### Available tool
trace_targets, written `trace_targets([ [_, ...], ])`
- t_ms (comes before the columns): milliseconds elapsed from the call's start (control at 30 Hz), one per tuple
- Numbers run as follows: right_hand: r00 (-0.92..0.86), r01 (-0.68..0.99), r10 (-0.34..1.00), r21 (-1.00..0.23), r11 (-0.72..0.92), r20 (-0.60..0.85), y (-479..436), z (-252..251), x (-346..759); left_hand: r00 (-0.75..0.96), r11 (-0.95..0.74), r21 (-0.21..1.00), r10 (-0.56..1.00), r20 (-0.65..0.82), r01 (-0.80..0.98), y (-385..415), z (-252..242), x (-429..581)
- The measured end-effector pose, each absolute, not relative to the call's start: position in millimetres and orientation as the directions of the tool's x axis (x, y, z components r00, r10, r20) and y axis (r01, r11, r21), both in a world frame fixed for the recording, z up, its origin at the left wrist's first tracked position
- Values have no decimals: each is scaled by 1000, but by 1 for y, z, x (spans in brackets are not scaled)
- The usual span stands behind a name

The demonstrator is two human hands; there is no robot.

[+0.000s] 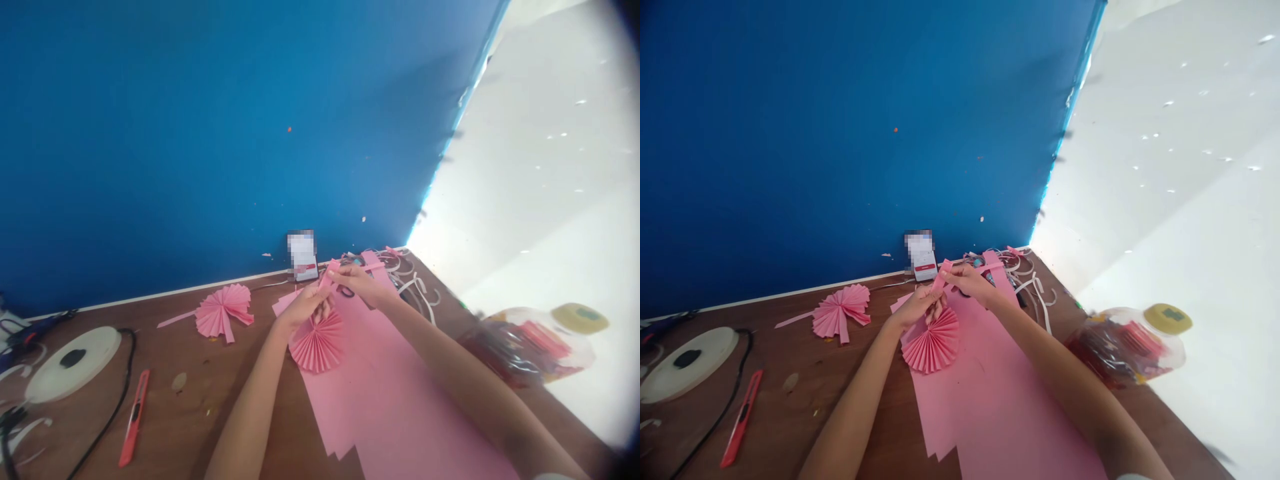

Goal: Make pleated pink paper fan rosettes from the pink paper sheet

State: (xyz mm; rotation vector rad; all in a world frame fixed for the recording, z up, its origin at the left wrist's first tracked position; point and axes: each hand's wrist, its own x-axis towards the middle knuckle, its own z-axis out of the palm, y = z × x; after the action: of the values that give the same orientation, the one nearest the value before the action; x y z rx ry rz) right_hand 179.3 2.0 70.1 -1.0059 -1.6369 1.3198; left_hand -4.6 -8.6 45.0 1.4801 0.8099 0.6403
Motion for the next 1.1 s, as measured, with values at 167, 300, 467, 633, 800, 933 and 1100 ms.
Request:
trace_targets([
  [167, -295, 127, 940, -968, 215, 170, 4, 69, 183, 620, -34, 992, 783, -52, 125, -8, 44, -7],
  [300, -290, 40, 942, -981, 188, 168, 4, 67, 180, 621, -63, 988, 783, -37, 139, -10, 46, -10],
  [467, -165, -114, 975, -985, 131, 149, 10, 62, 182, 700, -21, 986, 706, -103, 167, -9, 43, -16],
  [633, -83, -214, 990, -972, 95, 115, 8, 63, 180, 679, -5, 992, 729, -84, 129, -8, 41, -15],
  [800, -283, -110, 956, -992, 55, 84, -6, 56, 159, 696, 31, 999, 717, -50, 40, -6, 42, -15],
  [933, -284, -64, 947, -988, 139, 151, -7, 46, 151, 719, 99, 995, 691, -80, 15, -6, 43, -18],
  [1100, -151, 42, 964, -973, 227, 219, 1, 33, 156, 708, 178, 981, 684, -178, 75, -7, 44, -22],
])
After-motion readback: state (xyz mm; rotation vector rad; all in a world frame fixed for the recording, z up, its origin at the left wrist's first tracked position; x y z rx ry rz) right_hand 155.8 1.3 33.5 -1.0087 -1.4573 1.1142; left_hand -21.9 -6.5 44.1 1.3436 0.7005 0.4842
